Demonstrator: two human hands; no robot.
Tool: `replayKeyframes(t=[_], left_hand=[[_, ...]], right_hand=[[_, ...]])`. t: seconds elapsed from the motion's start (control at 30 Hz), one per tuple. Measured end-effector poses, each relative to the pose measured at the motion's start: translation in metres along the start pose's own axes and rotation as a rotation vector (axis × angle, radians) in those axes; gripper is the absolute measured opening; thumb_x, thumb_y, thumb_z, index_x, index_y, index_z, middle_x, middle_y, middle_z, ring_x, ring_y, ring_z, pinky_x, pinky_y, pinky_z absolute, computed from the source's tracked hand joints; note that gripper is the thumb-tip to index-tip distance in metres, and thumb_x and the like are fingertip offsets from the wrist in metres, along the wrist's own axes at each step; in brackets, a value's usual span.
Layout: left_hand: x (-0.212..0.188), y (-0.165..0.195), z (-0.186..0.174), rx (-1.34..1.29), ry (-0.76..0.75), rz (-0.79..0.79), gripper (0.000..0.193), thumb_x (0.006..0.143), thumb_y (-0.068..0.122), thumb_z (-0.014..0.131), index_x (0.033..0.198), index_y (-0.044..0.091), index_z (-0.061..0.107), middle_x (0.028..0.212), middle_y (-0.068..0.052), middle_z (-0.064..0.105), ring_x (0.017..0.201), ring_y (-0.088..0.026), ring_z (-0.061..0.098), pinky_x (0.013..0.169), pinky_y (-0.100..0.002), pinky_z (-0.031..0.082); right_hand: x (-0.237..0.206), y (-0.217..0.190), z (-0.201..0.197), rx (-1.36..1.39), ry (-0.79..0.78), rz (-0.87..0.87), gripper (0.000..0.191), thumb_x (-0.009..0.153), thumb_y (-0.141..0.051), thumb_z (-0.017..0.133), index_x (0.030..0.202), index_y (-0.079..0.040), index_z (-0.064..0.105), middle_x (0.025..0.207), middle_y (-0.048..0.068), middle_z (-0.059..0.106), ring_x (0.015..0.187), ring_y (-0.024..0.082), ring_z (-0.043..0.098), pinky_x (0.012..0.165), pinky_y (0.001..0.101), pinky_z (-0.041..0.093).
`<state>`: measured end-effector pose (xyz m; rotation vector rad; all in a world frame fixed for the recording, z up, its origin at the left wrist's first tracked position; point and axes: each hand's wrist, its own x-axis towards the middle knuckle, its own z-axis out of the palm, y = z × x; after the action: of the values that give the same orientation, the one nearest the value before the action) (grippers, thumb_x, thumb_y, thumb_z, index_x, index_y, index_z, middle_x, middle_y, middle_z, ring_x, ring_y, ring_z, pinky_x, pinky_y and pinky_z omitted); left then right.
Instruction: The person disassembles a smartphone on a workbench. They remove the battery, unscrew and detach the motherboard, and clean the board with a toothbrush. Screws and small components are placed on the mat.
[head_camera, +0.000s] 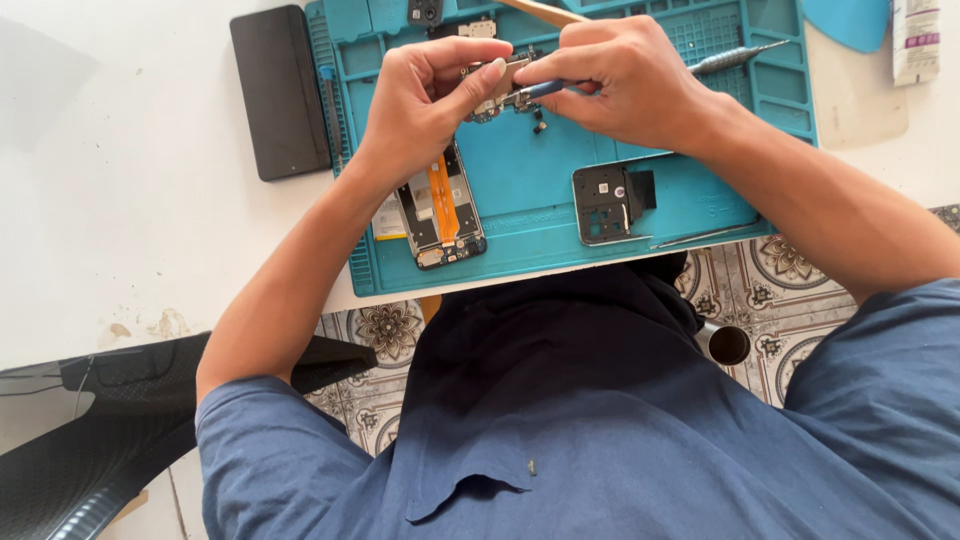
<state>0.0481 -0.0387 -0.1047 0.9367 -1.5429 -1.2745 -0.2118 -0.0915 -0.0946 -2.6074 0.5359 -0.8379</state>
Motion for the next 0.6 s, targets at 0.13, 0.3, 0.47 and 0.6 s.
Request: replayKeyframes(t=[0.13,0.3,0.47,0.6], left_hand=[[-0.001,-0.002,0.002,0.009,-0.012,0.007,0.025,0.105,0.011,0.072,0.127,-0.001,0.071,0.108,-0.009,0.079,0.097,-0.007,0.074,0.081,-0.018,0.059],[-0.001,-0.008,0.004,0.024,-0.022,0.019,0.026,0.106,0.010,0.071,0.130,0.000,0.069,0.107,-0.008,0.079,0.096,-0.005,0.074,0.078,-0.017,0.057],[-0.002,-0.010,0.001,0.074,0.016,0.036,0.026,0.108,0.010,0.071,0.133,0.002,0.069,0.096,-0.005,0.077,0.082,-0.001,0.065,0.067,-0.016,0.047],[-0.001,-0.010,-0.004,0.127,0.016,0.058,0.027,0.108,0.011,0.071,0.134,0.004,0.067,0.093,-0.004,0.077,0.079,0.000,0.064,0.065,-0.017,0.045]], right_hand=[[-0.001,0.000,0.003,0.021,-0.038,0.047,0.022,0.093,-0.003,0.083,0.115,-0.008,0.078,0.080,0.005,0.063,0.066,0.016,0.060,0.058,0.0296,0.046],[0.000,-0.002,0.005,0.071,-0.069,0.112,0.022,0.091,-0.004,0.080,0.112,-0.002,0.075,0.082,0.005,0.065,0.065,0.014,0.061,0.059,0.0286,0.048],[0.002,-0.001,0.003,0.077,-0.116,0.050,0.017,0.092,-0.008,0.080,0.104,-0.001,0.071,0.082,0.005,0.065,0.067,0.015,0.060,0.062,0.0290,0.048],[0.003,-0.002,0.001,0.127,-0.113,0.118,0.022,0.095,-0.016,0.081,0.105,-0.001,0.070,0.077,0.004,0.061,0.063,0.013,0.057,0.059,0.0272,0.047]])
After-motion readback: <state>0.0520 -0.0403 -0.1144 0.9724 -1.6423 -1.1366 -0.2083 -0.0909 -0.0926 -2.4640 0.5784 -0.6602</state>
